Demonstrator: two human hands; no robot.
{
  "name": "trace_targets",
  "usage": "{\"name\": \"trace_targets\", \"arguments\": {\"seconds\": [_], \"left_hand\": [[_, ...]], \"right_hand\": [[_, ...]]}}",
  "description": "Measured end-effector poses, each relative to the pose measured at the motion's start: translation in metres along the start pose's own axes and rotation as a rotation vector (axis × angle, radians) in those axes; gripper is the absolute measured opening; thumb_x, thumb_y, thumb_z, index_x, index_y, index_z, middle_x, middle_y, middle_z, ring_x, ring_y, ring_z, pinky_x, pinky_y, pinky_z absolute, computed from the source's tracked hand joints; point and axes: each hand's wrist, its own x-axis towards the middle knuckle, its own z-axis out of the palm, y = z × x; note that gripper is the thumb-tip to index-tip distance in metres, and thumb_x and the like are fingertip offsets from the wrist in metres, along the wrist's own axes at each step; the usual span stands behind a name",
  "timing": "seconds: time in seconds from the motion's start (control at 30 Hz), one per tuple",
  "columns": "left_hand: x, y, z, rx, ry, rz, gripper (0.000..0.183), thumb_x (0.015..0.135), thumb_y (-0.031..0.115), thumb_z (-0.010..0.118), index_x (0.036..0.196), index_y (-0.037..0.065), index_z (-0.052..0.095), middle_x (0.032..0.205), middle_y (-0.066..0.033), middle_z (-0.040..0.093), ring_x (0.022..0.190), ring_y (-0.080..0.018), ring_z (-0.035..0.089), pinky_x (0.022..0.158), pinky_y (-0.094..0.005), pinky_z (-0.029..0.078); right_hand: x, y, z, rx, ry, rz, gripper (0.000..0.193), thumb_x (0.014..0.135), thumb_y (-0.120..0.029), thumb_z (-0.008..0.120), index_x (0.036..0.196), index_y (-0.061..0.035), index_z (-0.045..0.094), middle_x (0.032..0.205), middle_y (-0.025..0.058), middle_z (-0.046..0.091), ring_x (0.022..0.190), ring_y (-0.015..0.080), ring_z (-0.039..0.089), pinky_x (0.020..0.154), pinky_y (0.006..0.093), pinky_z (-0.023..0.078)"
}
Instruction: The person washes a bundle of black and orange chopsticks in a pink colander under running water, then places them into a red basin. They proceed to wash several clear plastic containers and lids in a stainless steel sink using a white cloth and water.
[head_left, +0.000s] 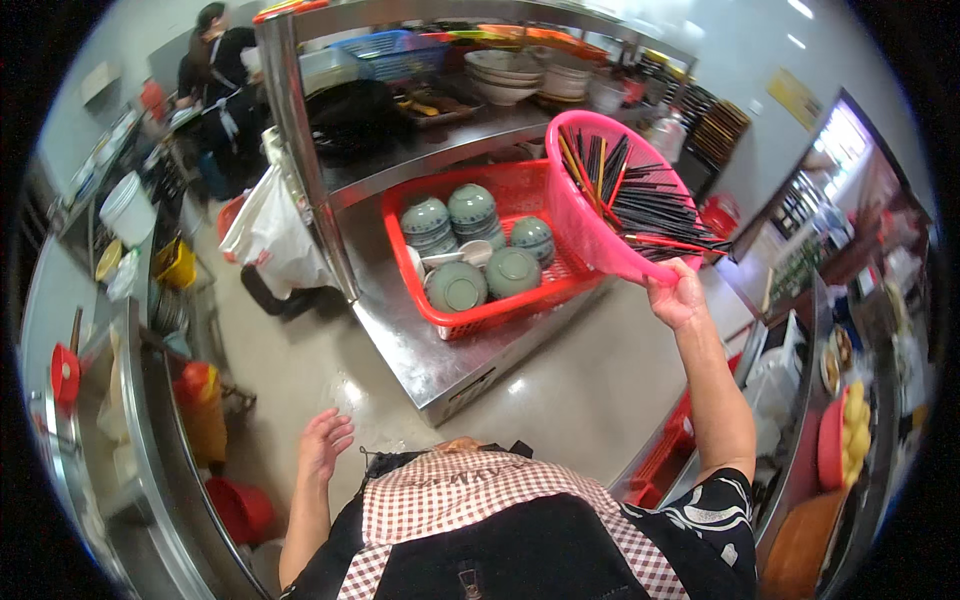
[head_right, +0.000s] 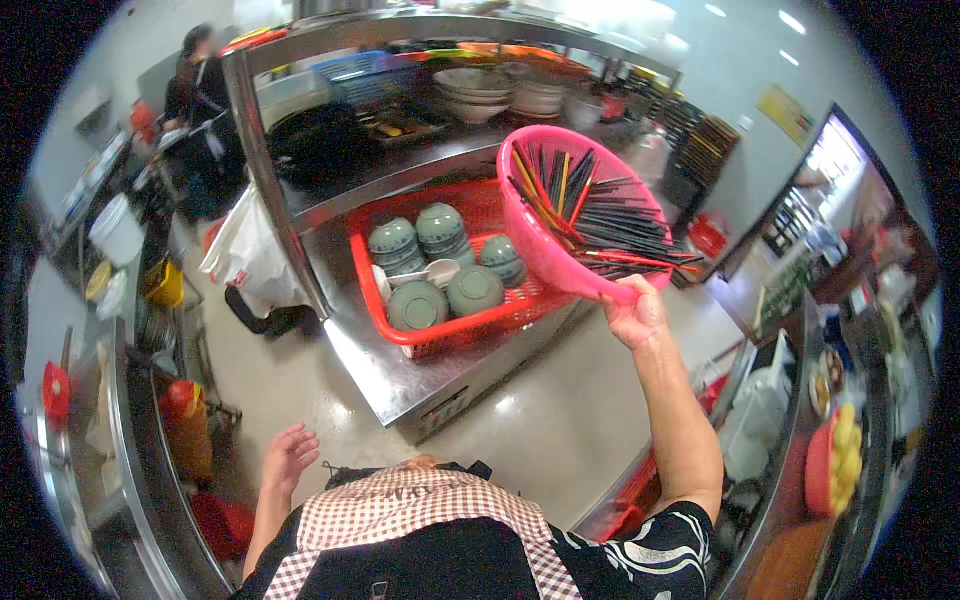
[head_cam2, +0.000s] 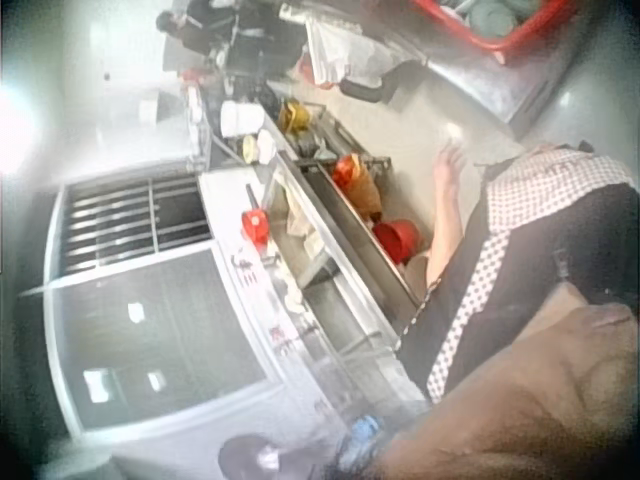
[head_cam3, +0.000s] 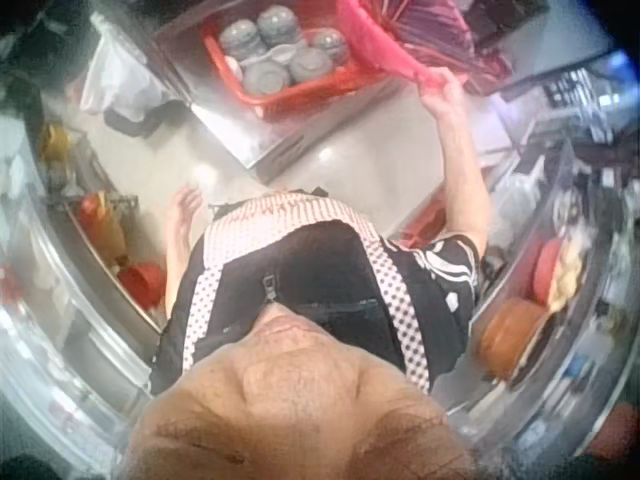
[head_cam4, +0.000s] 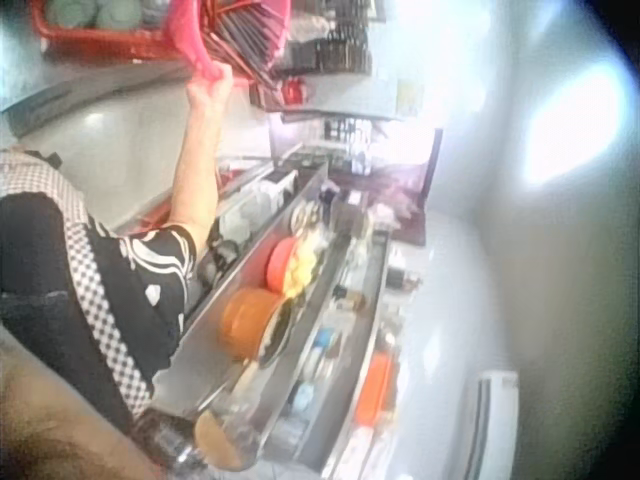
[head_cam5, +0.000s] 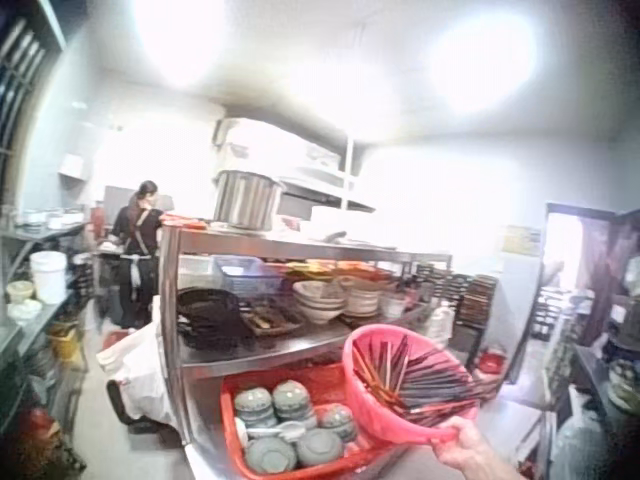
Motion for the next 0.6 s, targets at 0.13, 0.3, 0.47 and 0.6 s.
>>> {"name": "trace_targets", "arguments": {"seconds": [0.13, 0.3, 0.47, 0.6], "left_hand": [[-0.002, -0.021, 0.038, -0.034, -0.005, -0.004, 0.035, 0.085, 0.015, 0.056, 0.116, 0.002, 0.048, 0.097, -0.0113, 0.062, 0.084, -0.0205, 0.062, 0.075, -0.035, 0.05], [-0.01, -0.024, 0.071, -0.013, -0.001, 0.029, 0.031, 0.087, 0.014, 0.054, 0.115, 0.002, 0.049, 0.098, -0.0114, 0.063, 0.084, -0.0195, 0.062, 0.074, -0.0332, 0.051], [-0.029, -0.037, 0.056, -0.083, 0.137, 0.053, 0.03, 0.088, 0.015, 0.054, 0.115, 0.002, 0.049, 0.098, -0.0113, 0.063, 0.085, -0.0195, 0.062, 0.073, -0.0328, 0.051], [-0.046, -0.06, 0.036, -0.099, 0.312, 0.024, 0.027, 0.087, 0.017, 0.057, 0.111, 0.005, 0.054, 0.096, -0.0092, 0.064, 0.083, -0.0173, 0.061, 0.072, -0.031, 0.049]], "right_hand": [[0.06, 0.003, 0.004, -0.087, -0.036, 0.124, 0.009, 0.075, -0.008, 0.056, 0.076, 0.0004, 0.053, 0.076, 0.0126, 0.06, 0.064, 0.0259, 0.062, 0.055, 0.0293, 0.058], [0.119, 0.012, -0.008, -0.097, -0.019, 0.193, 0.01, 0.077, -0.009, 0.057, 0.077, -0.0011, 0.051, 0.076, 0.011, 0.057, 0.065, 0.0251, 0.06, 0.057, 0.0304, 0.057], [0.158, 0.029, -0.021, -0.117, 0.005, 0.32, 0.019, 0.078, -0.011, 0.059, 0.092, 0.0017, 0.054, 0.087, 0.0146, 0.061, 0.072, 0.0266, 0.062, 0.062, 0.0304, 0.058], [0.123, 0.05, 0.023, -0.274, -0.364, 0.247, 0.031, 0.084, -0.016, 0.061, 0.108, 0.0015, 0.053, 0.106, 0.0151, 0.059, 0.099, 0.028, 0.056, 0.092, 0.0392, 0.047]]}}
